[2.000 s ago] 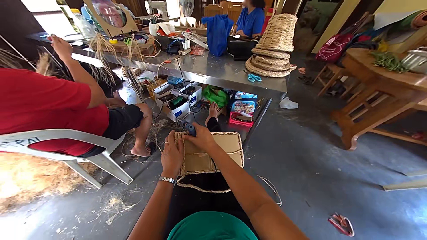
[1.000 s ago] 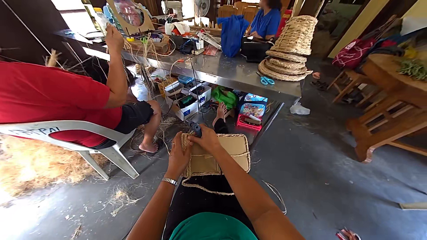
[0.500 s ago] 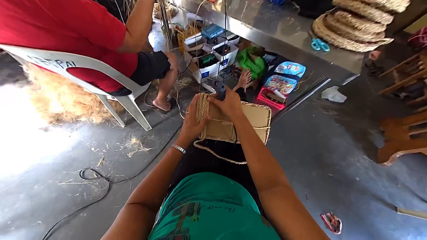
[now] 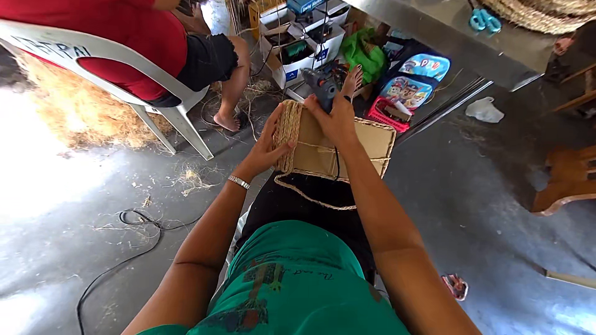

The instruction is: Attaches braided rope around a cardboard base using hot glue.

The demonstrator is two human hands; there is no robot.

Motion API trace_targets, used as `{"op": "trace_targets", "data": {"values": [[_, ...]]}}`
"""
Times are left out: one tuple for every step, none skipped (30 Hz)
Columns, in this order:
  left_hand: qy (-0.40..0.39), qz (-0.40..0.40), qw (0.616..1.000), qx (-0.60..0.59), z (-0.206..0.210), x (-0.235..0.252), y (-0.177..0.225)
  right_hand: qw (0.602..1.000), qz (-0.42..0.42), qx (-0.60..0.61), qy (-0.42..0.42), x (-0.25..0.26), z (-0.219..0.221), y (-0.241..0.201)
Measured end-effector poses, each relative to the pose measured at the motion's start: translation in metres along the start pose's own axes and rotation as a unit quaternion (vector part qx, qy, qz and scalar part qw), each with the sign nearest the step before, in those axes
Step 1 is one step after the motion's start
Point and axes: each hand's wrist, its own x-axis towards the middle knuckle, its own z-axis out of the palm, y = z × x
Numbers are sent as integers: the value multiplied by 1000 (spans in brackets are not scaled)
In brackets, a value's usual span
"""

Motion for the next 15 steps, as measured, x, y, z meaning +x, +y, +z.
{"op": "trace_targets", "data": {"values": [[-8, 3, 1000, 0, -3, 1, -1, 999, -24, 25, 29, -3, -2, 0], [-13, 1, 1000, 8, -5, 2, -1, 997, -46, 43, 52, -7, -4, -1], [-15, -3, 1000, 13, -7, 2, -1, 994, -63, 55, 66, -14, -7, -2], [-14, -12, 1000, 10, -9, 2, -1, 993, -73, 60, 68, -22, -12, -5], [-16, -20, 1000, 4, -12, 2, 0, 993, -76, 61, 62, -32, -19, -9], [-17, -24, 1000, 0, -13, 3, 0, 995, -68, 61, 47, -42, -26, -12], [-20, -24, 1000, -4, -13, 4, 1, 996, -48, 65, 24, -55, -33, -13], [-25, -19, 999, -7, -13, 5, 2, 997, -21, 71, -5, -67, -40, -15], [-28, -13, 999, -7, -12, 5, 3, 996, 8, 77, -35, -80, -46, -16], [-29, -11, 999, -6, -11, 6, 4, 994, 36, 81, -60, -94, -52, -18], [-29, -13, 999, -5, -11, 6, 5, 991, 55, 86, -83, -108, -58, -20], [-28, -17, 999, -3, -10, 6, 6, 988, 70, 90, -104, -121, -62, -20], [-24, -20, 999, 1, -10, 6, 6, 985, 80, 91, -122, -130, -65, -19], [-26, -17, 999, 11, -11, 6, 5, 983, 86, 88, -137, -137, -65, -17], [-26, -12, 999, 18, -12, 6, 3, 981, 89, 89, -147, -142, -62, -14]]}}
